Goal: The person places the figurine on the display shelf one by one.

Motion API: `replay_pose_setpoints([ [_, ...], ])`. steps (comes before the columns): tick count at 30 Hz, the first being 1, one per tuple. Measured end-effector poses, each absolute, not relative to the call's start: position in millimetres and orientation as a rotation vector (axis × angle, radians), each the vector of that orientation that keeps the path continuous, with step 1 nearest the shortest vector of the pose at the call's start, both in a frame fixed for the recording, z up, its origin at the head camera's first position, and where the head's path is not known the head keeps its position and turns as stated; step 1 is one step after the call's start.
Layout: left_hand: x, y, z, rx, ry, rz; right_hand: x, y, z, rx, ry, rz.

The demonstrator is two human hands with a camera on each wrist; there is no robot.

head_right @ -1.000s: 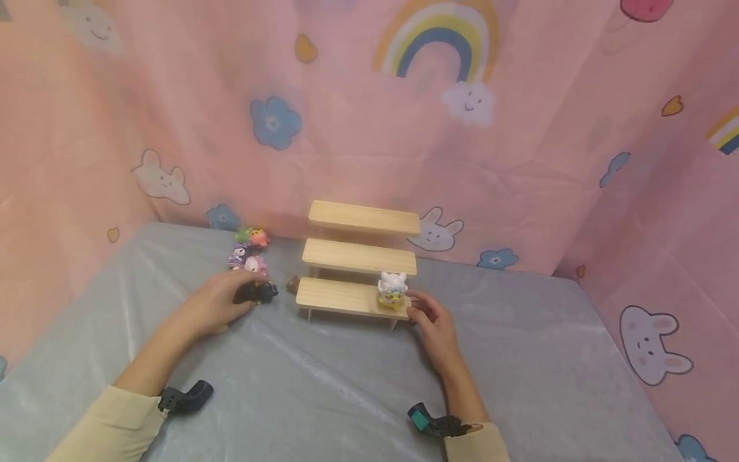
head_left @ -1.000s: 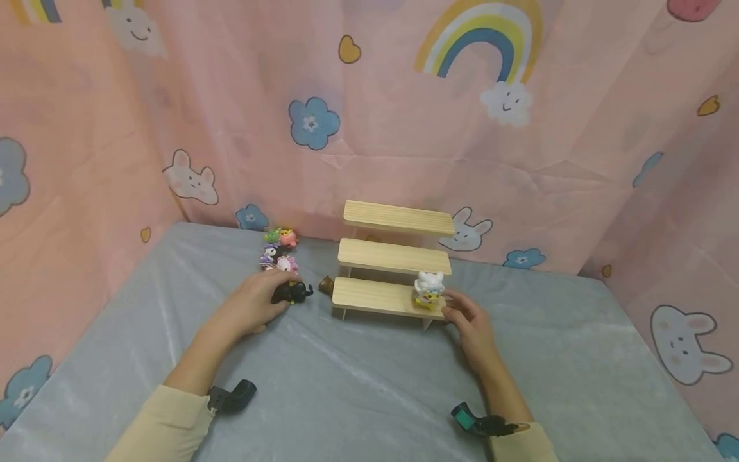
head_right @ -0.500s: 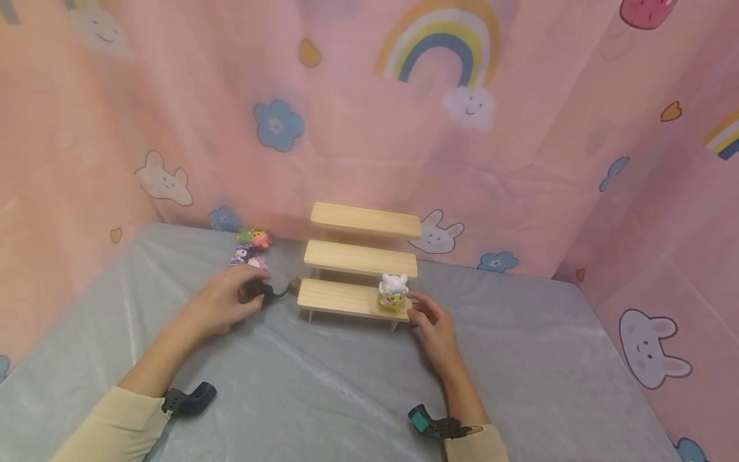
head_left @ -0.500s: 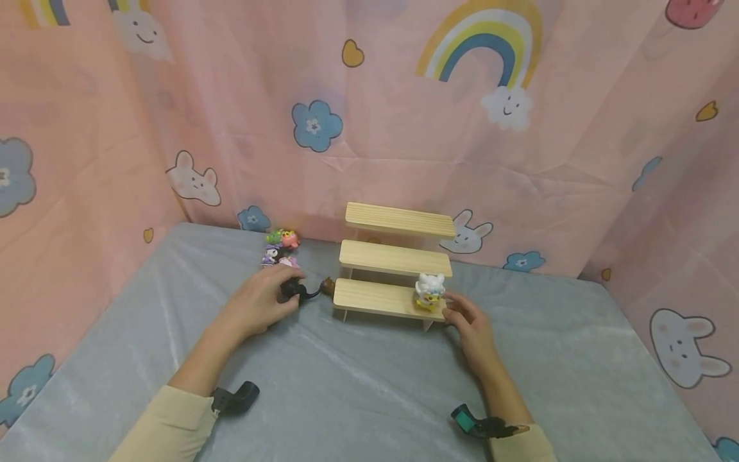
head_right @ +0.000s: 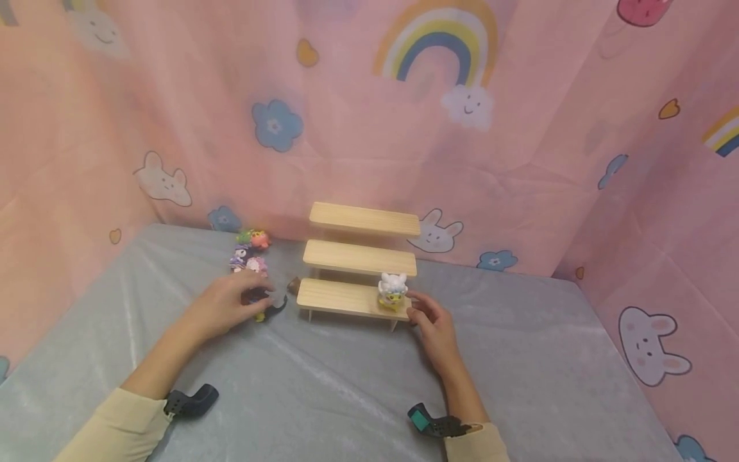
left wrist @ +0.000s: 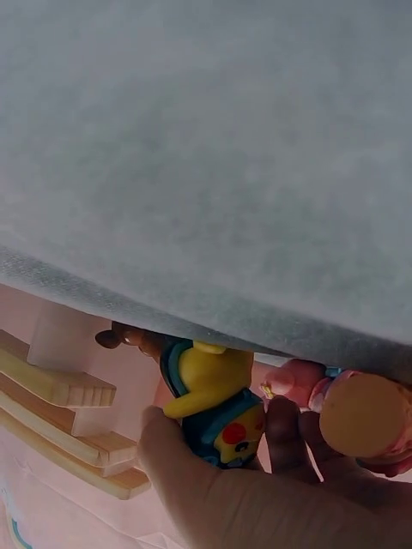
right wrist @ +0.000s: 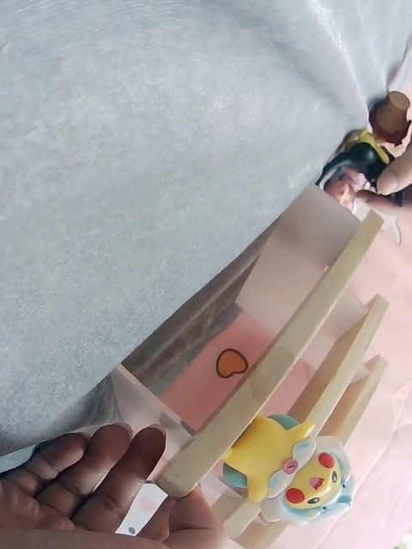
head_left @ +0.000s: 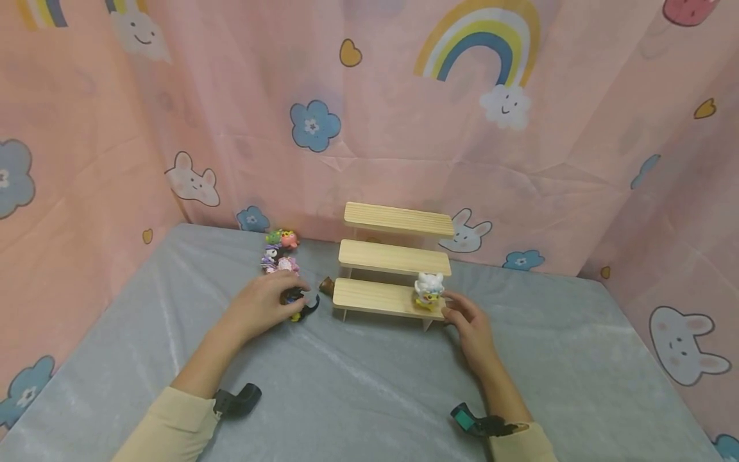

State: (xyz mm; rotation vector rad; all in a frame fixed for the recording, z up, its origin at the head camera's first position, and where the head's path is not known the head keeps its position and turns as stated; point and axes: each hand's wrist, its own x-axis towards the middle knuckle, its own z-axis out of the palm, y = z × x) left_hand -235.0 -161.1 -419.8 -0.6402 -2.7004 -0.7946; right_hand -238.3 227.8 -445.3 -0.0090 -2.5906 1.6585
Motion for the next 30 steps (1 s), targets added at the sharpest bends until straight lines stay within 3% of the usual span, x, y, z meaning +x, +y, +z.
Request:
replay_pose_setpoints([
  [18,-235.9,-169.4,-415.1,-0.764,-2.918,-0.922,-238.8,229.5,-445.9,0.010,-2.586,1.672],
  [30,-238.0,-169.2,-417.8,-0.564,-2.855,-1.114,-238.3,228.6,-445.8,0.010,-2.576,1.686],
])
